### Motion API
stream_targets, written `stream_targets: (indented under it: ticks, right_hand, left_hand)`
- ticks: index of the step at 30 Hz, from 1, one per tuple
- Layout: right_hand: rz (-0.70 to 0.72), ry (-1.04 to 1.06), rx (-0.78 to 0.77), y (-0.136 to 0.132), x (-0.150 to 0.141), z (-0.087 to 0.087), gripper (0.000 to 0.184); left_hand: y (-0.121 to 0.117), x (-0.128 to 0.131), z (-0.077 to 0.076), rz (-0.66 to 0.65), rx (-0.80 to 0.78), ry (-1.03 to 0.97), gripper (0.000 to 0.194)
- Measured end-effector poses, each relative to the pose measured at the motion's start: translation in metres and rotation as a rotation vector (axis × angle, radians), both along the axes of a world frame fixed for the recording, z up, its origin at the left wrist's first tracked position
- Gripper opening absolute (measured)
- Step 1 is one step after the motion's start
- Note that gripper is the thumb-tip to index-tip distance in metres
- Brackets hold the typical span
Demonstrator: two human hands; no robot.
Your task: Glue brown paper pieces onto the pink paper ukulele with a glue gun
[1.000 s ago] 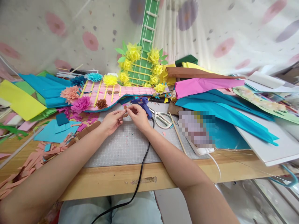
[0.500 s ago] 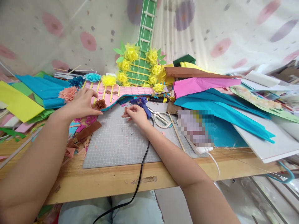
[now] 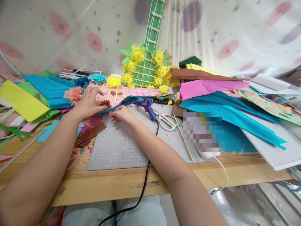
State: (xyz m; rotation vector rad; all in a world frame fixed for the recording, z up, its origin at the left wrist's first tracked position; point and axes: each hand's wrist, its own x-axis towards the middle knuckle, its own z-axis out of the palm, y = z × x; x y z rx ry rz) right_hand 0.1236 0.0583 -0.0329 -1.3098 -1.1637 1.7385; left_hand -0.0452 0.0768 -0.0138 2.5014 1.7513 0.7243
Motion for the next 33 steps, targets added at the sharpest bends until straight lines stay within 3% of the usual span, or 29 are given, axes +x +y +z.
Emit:
stream_targets:
  ticks: [14, 21, 33]
  right_hand:
    - [-0.182, 0.049, -0.03, -0.006, -0.031, 0.008, 0.015]
    - [-0.183, 0.11, -0.051, -0.004, -0.03, 0.011, 0.021]
    - [-0.132, 0.103, -0.012, 0.001, -0.021, 0.007, 0.009]
  left_hand:
    - [-0.001, -0.001, 0.0, 0.048, -0.025, -0.095, 0.042]
    - [-0.003, 0.0, 0.004, 0.109, -0.059, -0.07, 0.043]
    - [-0.002, 0.0, 0.002, 0.107, -0.06, -0.085, 0.042]
